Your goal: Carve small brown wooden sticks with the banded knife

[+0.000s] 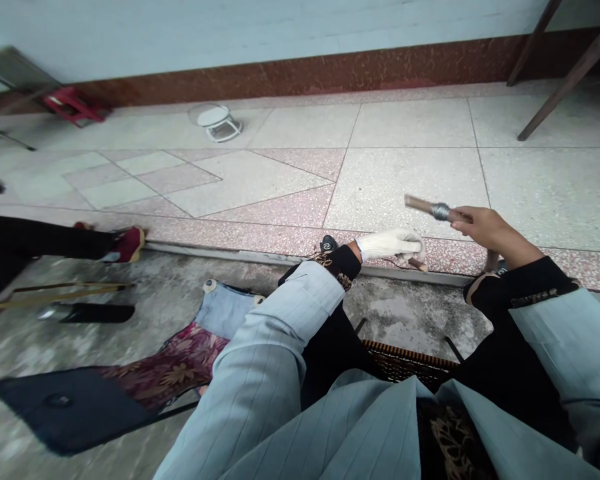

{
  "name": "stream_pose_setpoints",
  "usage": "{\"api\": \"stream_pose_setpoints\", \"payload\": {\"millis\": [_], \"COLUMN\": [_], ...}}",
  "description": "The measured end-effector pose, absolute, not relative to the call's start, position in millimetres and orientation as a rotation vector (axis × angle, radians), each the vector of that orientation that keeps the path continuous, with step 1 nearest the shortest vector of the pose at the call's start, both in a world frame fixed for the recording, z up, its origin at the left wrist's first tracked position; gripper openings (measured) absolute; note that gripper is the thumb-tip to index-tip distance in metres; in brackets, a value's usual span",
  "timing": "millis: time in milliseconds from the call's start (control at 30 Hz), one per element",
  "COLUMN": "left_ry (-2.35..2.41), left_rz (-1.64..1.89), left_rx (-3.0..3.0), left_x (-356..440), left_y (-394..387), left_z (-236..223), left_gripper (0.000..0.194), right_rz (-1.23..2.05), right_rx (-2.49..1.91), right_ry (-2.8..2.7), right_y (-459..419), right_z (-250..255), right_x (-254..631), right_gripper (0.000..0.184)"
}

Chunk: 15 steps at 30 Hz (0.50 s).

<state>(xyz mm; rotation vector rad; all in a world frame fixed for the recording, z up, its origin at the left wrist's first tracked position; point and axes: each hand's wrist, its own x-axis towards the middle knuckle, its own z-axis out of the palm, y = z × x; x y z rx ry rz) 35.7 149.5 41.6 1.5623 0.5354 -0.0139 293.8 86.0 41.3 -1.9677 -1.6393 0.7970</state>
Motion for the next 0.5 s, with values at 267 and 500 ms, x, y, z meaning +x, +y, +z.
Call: {"api": "stream_pose_setpoints", "payload": {"millis": [267,500], "left_ry": [0.406,0.458], "left_rz": [-0.054,0.183], "left_rx": [1.603,1.482], "left_x": [32.6,30.1], "left_y": [158.7,164.2], "left_z": [33.8,21.5], "left_gripper": [0.022,0.034], "right_rz": [1.839,1.68], "right_rx": [-1.327,-1.302], "right_ry": [-2.223,-1.774], "right_y": [74.8,70.4], "right_z": [51.7,70.9], "right_x": [299.5,292.7], "right_gripper": [0.043,0.051]}}
